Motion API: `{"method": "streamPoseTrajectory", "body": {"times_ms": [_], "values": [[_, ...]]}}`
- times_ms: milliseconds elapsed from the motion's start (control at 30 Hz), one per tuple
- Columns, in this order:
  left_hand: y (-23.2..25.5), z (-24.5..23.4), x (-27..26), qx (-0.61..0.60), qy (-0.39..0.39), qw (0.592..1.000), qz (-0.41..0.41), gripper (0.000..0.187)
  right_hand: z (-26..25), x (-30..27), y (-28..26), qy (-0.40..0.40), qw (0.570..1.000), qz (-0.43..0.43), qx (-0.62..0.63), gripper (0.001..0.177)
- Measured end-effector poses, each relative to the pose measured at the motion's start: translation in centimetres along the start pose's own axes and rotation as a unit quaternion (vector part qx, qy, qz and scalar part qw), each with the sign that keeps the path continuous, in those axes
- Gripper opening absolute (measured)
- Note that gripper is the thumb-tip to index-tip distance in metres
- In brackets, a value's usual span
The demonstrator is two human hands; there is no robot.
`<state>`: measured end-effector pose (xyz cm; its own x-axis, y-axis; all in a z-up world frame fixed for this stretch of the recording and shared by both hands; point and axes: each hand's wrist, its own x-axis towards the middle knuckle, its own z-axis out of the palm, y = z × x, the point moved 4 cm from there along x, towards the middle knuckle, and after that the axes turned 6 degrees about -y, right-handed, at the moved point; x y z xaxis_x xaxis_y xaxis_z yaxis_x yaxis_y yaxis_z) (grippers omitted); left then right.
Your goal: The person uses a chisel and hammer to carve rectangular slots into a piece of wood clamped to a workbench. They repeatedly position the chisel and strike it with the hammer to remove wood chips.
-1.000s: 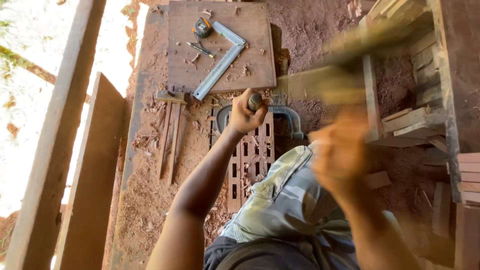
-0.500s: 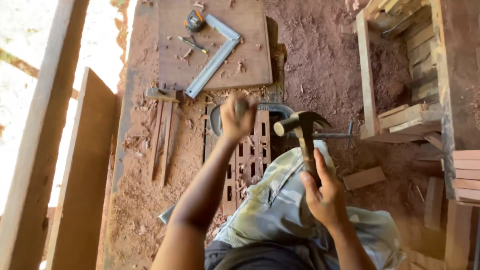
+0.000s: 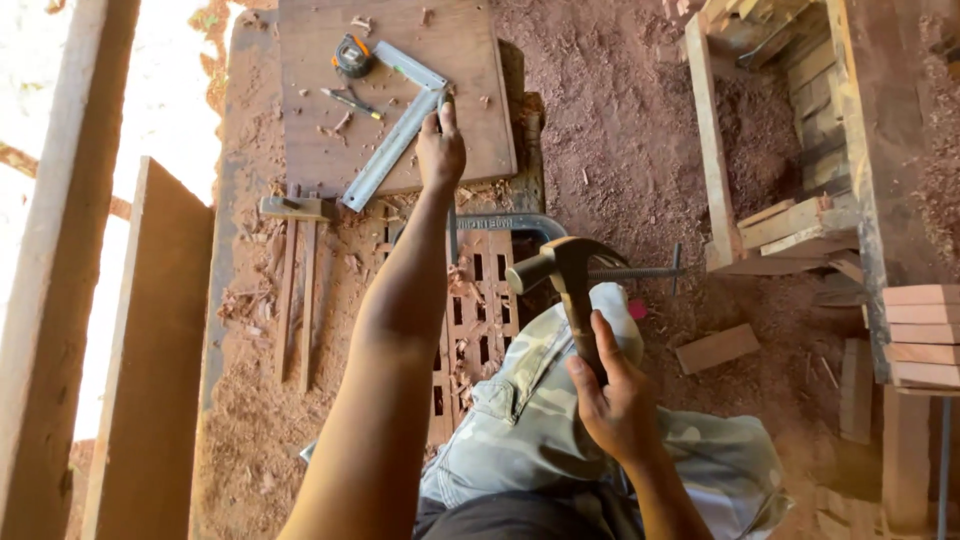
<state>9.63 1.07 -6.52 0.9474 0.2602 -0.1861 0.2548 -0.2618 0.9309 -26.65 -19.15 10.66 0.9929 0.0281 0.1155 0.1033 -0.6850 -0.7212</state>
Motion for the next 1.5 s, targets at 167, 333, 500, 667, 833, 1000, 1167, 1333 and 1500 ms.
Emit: {"method": "streamPoseTrajectory", "body": {"times_ms": [167, 333, 500, 667, 833, 1000, 1167, 1333, 1500], "values": [[7.7, -5.7, -10.3, -0.151, -0.031, 0.975, 0.161, 0.062, 0.1, -0.2, -0.5, 0.009, 0.998, -0.044, -0.048, 0.057], [5.2, -14.1, -22.9, -0.23, 0.072, 0.887, 0.395, 0.019, 0.3, -0.8, -0.6, -0.002, 0.996, -0.067, -0.061, 0.057], [3.6, -17.6, -24.8, -0.223, 0.118, 0.85, 0.462, 0.054, 0.4, -0.7, -1.2, -0.009, 0.994, -0.085, -0.065, 0.056], [8.6, -15.3, -20.1, -0.289, -0.007, 0.859, 0.423, 0.013, 0.1, -0.5, -1.2, 0.005, 0.993, -0.082, -0.083, 0.057], [6.4, -12.2, -15.7, -0.336, 0.022, 0.854, 0.396, 0.015, 0.3, -0.7, 0.1, -0.004, 0.994, -0.046, -0.098, 0.059], [6.1, -12.9, -15.8, -0.35, 0.044, 0.855, 0.38, 0.02, 0.4, -0.5, 0.0, -0.011, 0.992, -0.056, -0.111, 0.059], [5.5, -12.3, -15.5, -0.333, 0.033, 0.857, 0.392, 0.014, 0.5, -0.7, 0.0, -0.006, 0.991, -0.048, -0.123, 0.058], [5.9, -11.9, -15.9, -0.266, 0.033, 0.875, 0.403, 0.031, 0.2, -0.4, -0.6, -0.004, 0.994, -0.063, -0.089, 0.057], [5.6, -12.0, -15.8, -0.26, 0.017, 0.883, 0.391, 0.022, -0.9, 0.2, -1.1, -0.006, 0.997, -0.035, -0.07, 0.058]]}}
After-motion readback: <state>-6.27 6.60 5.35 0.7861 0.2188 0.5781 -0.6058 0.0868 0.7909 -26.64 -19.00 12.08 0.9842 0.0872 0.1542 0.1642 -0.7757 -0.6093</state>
